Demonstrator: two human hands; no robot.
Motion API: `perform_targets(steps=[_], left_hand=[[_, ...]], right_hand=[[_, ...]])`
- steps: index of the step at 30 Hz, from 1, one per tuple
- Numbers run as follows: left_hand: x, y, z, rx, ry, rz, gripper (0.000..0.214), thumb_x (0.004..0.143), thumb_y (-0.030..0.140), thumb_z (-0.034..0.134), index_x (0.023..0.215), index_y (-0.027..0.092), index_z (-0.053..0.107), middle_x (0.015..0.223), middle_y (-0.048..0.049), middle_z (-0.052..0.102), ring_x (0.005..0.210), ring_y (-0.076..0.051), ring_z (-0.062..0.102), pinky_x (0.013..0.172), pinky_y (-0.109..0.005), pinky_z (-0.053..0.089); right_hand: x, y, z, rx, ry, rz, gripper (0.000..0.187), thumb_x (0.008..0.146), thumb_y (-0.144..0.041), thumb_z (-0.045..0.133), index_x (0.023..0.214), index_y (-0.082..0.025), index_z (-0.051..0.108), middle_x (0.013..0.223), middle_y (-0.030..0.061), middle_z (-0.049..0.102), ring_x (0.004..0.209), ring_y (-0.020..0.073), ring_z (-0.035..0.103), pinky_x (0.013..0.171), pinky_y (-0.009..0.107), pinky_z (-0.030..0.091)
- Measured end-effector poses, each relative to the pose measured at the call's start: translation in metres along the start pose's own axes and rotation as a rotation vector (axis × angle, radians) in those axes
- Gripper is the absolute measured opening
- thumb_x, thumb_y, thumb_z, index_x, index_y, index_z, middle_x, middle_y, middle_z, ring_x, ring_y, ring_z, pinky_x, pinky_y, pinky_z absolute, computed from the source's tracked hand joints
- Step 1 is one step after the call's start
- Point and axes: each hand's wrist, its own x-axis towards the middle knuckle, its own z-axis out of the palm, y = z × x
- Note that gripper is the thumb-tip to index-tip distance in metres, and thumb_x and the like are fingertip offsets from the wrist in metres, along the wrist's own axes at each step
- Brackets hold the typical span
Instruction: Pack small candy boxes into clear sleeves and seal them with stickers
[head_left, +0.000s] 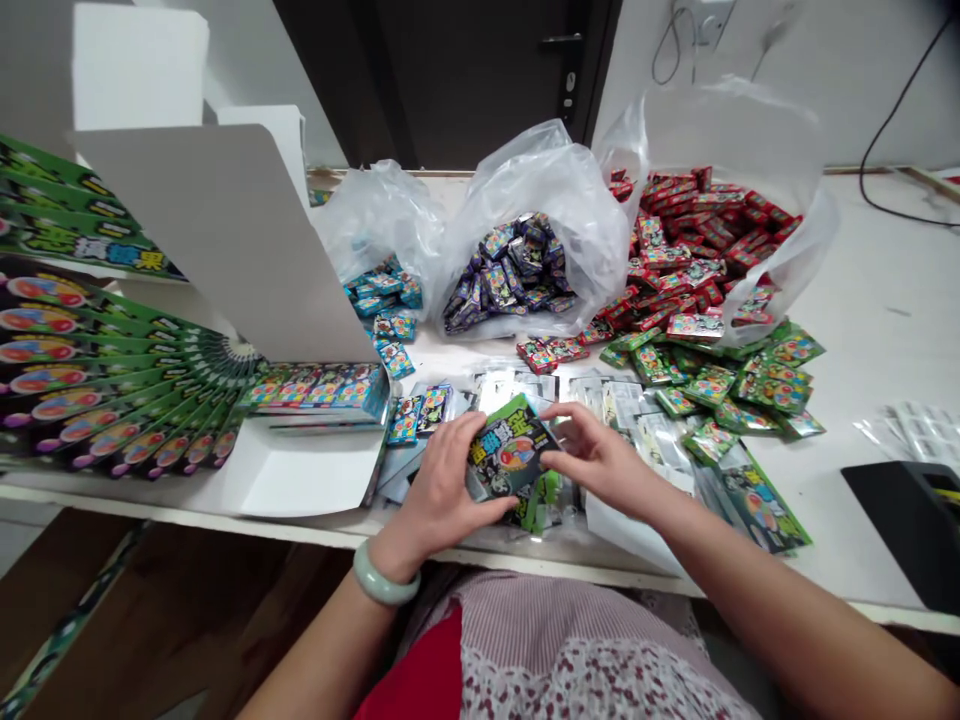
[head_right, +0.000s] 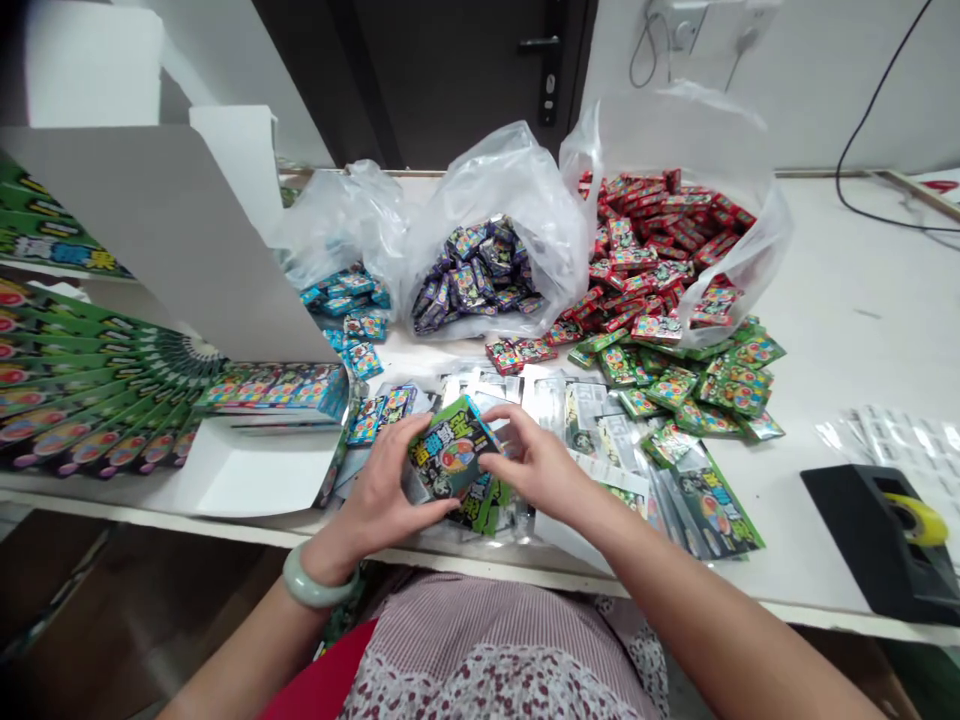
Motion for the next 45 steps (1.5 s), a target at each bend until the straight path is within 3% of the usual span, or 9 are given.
perform_targets(steps=[5, 9, 17, 27, 30, 32, 35, 39, 45], left_hand=[[0.003, 0.012, 0.012, -0.491, 0.057, -0.278, 0.046, 0.09, 0.03, 0.057, 0.133, 0.027, 0.041, 0.112, -0.0072, 0.056, 0.1, -0.019, 0.06, 0.084, -0.035, 0.054], [-0.003, 0.018, 0.025, -0.745, 0.131, -0.375, 0.059, 0.089, 0.027, 0.056, 0.142, 0.029, 0.032, 0.113, -0.0067, 0.056, 0.096, -0.016, 0.061, 0.084, -0.033, 0.055], [-0.011, 0.014, 0.023, -0.855, 0.011, -0.434, 0.064, 0.086, 0.03, 0.061, 0.143, 0.032, 0.034, 0.126, -0.0084, 0.058, 0.111, -0.023, 0.061, 0.095, -0.041, 0.054], [0.011, 0.016, 0.027, -0.584, 0.13, -0.426, 0.02, 0.087, 0.037, 0.061, 0.102, 0.024, 0.064, 0.109, -0.0032, 0.067, 0.106, -0.023, 0.062, 0.093, -0.035, 0.053], [0.022, 0.023, 0.028, -0.554, 0.238, -0.415, 0.016, 0.086, 0.037, 0.063, 0.082, 0.021, 0.063, 0.102, -0.0031, 0.069, 0.101, -0.022, 0.063, 0.092, -0.035, 0.052], [0.027, 0.026, 0.029, -0.607, 0.28, -0.453, 0.018, 0.083, 0.036, 0.067, 0.091, 0.021, 0.062, 0.093, -0.0023, 0.07, 0.091, -0.019, 0.066, 0.084, -0.033, 0.055], [0.026, 0.028, 0.028, -0.663, 0.247, -0.465, 0.03, 0.08, 0.036, 0.07, 0.104, 0.021, 0.06, 0.091, -0.0031, 0.07, 0.085, -0.018, 0.067, 0.078, -0.032, 0.055], [0.025, 0.032, 0.022, -0.681, 0.19, -0.385, 0.016, 0.081, 0.034, 0.068, 0.08, 0.019, 0.065, 0.083, -0.0031, 0.068, 0.079, -0.017, 0.063, 0.073, -0.028, 0.053], [0.034, 0.036, 0.009, -0.854, 0.115, -0.476, 0.01, 0.073, 0.023, 0.071, 0.078, 0.019, 0.064, 0.074, 0.0006, 0.063, 0.069, -0.013, 0.056, 0.063, -0.024, 0.045]], right_hand=[[0.003, -0.003, 0.0, 0.176, 0.162, -0.063, 0.036, 0.082, -0.03, 0.064, 0.115, -0.029, 0.05, 0.093, 0.0006, 0.062, 0.078, 0.0143, 0.062, 0.074, 0.032, 0.053], [-0.004, 0.006, 0.01, 0.335, 0.371, -0.068, 0.048, 0.075, -0.033, 0.071, 0.114, -0.03, 0.043, 0.096, 0.0002, 0.062, 0.075, 0.0129, 0.063, 0.075, 0.032, 0.054], [-0.02, 0.02, 0.045, 0.363, 0.477, -0.046, 0.03, 0.081, -0.033, 0.064, 0.109, -0.028, 0.056, 0.096, 0.0027, 0.062, 0.08, 0.0146, 0.062, 0.072, 0.031, 0.055], [-0.02, 0.016, 0.018, 0.147, 0.36, -0.158, 0.014, 0.086, -0.034, 0.06, 0.092, -0.024, 0.067, 0.095, 0.0023, 0.063, 0.091, 0.0146, 0.06, 0.07, 0.027, 0.051], [-0.015, 0.013, 0.014, 0.264, 0.384, -0.111, 0.011, 0.081, -0.032, 0.064, 0.087, -0.022, 0.063, 0.089, 0.0015, 0.062, 0.086, 0.0144, 0.06, 0.065, 0.026, 0.05], [-0.014, 0.01, 0.012, 0.368, 0.353, -0.059, 0.021, 0.078, -0.031, 0.067, 0.096, -0.023, 0.06, 0.087, 0.0003, 0.062, 0.079, 0.0134, 0.06, 0.059, 0.025, 0.049], [-0.018, 0.002, 0.007, 0.263, 0.295, -0.069, 0.016, 0.077, -0.029, 0.067, 0.09, -0.023, 0.061, 0.088, 0.001, 0.062, 0.081, 0.0138, 0.06, 0.059, 0.024, 0.047], [-0.019, -0.011, -0.001, 0.128, 0.21, -0.07, 0.016, 0.078, -0.032, 0.067, 0.075, -0.02, 0.058, 0.082, 0.0015, 0.062, 0.075, 0.0133, 0.058, 0.06, 0.025, 0.045], [-0.003, -0.027, -0.003, 0.236, 0.044, 0.115, 0.016, 0.071, -0.029, 0.07, 0.077, -0.02, 0.059, 0.071, -0.0018, 0.059, 0.061, 0.0106, 0.051, 0.054, 0.025, 0.041]])
